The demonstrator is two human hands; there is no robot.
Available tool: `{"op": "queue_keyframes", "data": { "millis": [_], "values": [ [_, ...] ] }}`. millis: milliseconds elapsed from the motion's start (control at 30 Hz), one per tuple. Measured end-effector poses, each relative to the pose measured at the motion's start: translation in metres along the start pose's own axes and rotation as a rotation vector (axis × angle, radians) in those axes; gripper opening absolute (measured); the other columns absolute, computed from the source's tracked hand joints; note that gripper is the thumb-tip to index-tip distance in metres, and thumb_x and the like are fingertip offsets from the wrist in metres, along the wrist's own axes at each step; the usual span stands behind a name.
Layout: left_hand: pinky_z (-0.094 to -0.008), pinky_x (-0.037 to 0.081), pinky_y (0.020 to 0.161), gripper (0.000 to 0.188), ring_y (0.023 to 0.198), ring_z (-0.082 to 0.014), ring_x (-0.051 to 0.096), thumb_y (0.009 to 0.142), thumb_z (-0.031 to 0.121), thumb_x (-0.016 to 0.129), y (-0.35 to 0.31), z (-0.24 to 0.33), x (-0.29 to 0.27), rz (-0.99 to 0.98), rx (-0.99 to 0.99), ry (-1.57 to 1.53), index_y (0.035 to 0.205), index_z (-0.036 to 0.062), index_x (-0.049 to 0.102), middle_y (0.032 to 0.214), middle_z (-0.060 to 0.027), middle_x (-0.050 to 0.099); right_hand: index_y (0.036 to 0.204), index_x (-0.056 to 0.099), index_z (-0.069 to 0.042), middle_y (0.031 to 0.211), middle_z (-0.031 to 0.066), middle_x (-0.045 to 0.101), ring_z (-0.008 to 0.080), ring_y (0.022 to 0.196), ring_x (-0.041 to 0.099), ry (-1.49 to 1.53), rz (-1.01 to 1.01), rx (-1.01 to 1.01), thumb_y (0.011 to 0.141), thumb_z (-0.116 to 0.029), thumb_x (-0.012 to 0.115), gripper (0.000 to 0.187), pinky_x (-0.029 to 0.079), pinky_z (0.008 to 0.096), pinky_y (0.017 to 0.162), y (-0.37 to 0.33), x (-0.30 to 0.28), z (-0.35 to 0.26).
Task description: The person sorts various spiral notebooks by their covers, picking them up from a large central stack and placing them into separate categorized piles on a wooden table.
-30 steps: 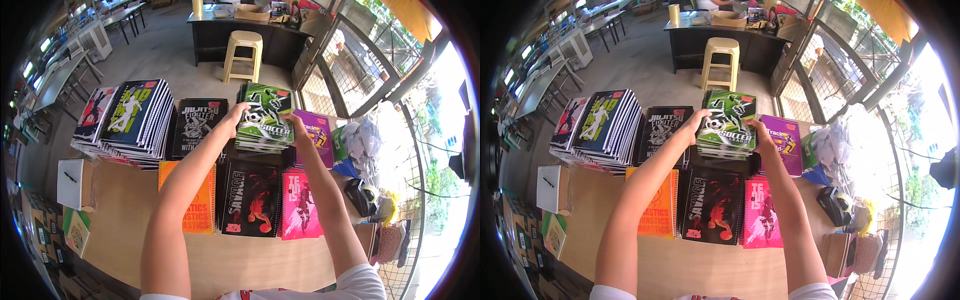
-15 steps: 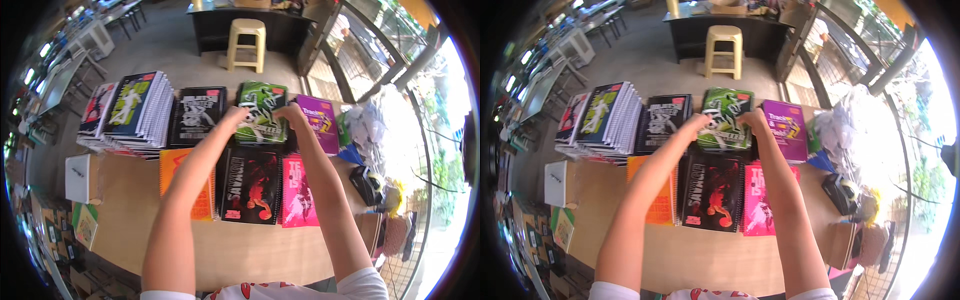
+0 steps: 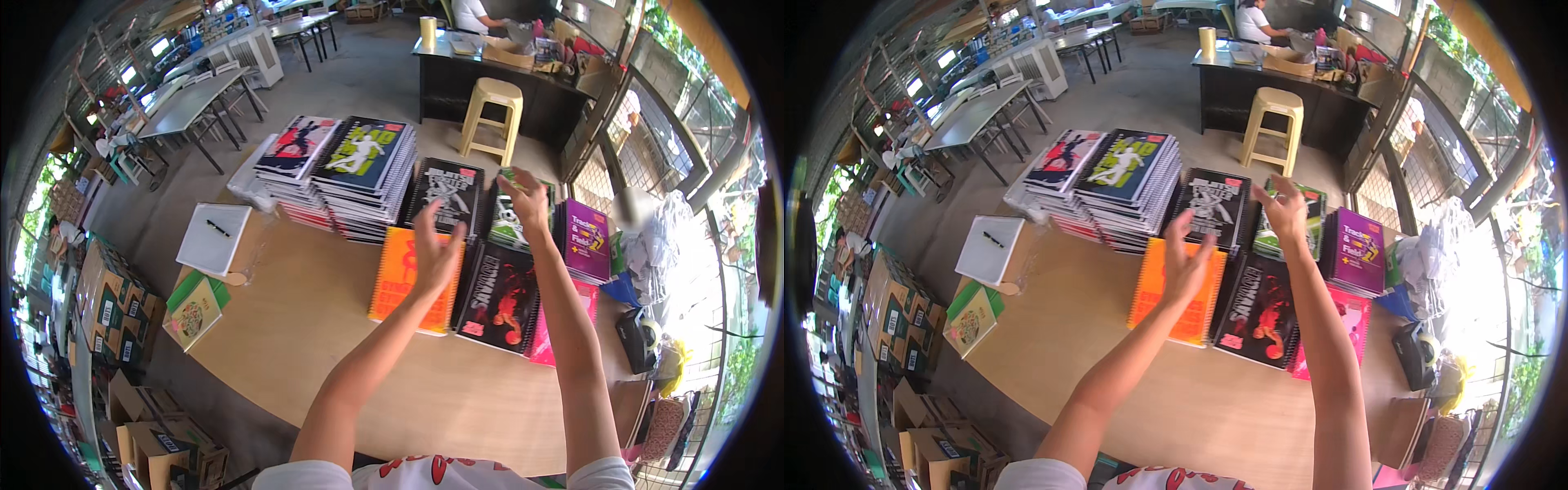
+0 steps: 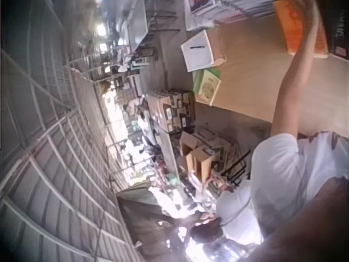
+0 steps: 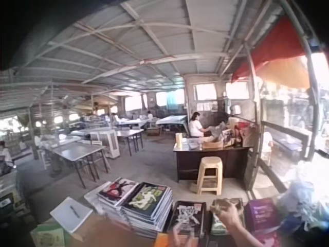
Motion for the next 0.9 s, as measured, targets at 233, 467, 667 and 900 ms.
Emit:
{"op": "queue_keyframes", "data": {
  "millis": [233, 467, 667, 900],
  "values": [
    [-0.0406, 0.039, 0.098, 0.064, 0.112, -0.0254, 0.048, 0.082, 0.023, 0.07, 0.036, -0.122, -0.223, 0.302, -0.524, -0.193, 0.134, 0.0013, 0.04, 0.125, -0.0159, 0.048, 0.148, 0.02, -0.005, 0.146, 0.0222, 0.032, 0.0416, 0.131, 0.035, 0.275, -0.443, 0.556, 0.071, -0.07, 0.065, 0.11, 0.037, 0.0557, 0.098, -0.054, 0.185, -0.069],
    [-0.0375, 0.045, 0.084, 0.037, 0.101, -0.0158, 0.051, 0.083, 0.031, 0.064, 0.116, -0.176, -0.339, 0.173, -0.936, -0.471, 0.114, 0.0121, 0.056, 0.111, -0.0059, 0.053, 0.145, 0.031, -0.008, 0.146, 0.0259, 0.03, 0.0548, 0.126, 0.033, 0.189, -0.348, 0.743, 0.063, -0.07, 0.071, 0.11, 0.029, 0.0702, 0.095, -0.031, 0.246, -0.053],
    [-0.0471, 0.041, 0.095, 0.087, 0.108, -0.0239, 0.047, 0.071, 0.001, 0.064, 0.056, -0.165, -0.241, -0.503, -1.053, -0.497, 0.147, 0.0173, 0.026, 0.137, -0.0154, 0.032, 0.144, 0.032, -0.004, 0.141, 0.0328, 0.033, 0.0501, 0.13, 0.033, 0.287, -0.333, 0.864, 0.065, -0.067, 0.07, 0.107, 0.024, 0.0664, 0.102, -0.024, 0.251, -0.02],
    [-0.0454, 0.039, 0.092, 0.105, 0.117, -0.0255, 0.043, 0.069, 0.009, 0.066, 0.058, -0.19, -0.216, -0.443, -0.87, -0.34, 0.15, 0.0347, 0.005, 0.15, -0.0159, 0.02, 0.136, 0.044, -0.007, 0.136, 0.0202, 0.047, 0.0422, 0.128, 0.04, 0.437, -0.385, 0.848, 0.069, -0.064, 0.07, 0.091, 0.019, 0.0689, 0.102, -0.029, 0.27, -0.038]
  ]
}}
Point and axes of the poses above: each hand's wrist, its own y-axis towards the middle knuckle, its own x-axis out of the palm, z = x × y, the point moved 6 cm from there along y, towards the middle knuckle
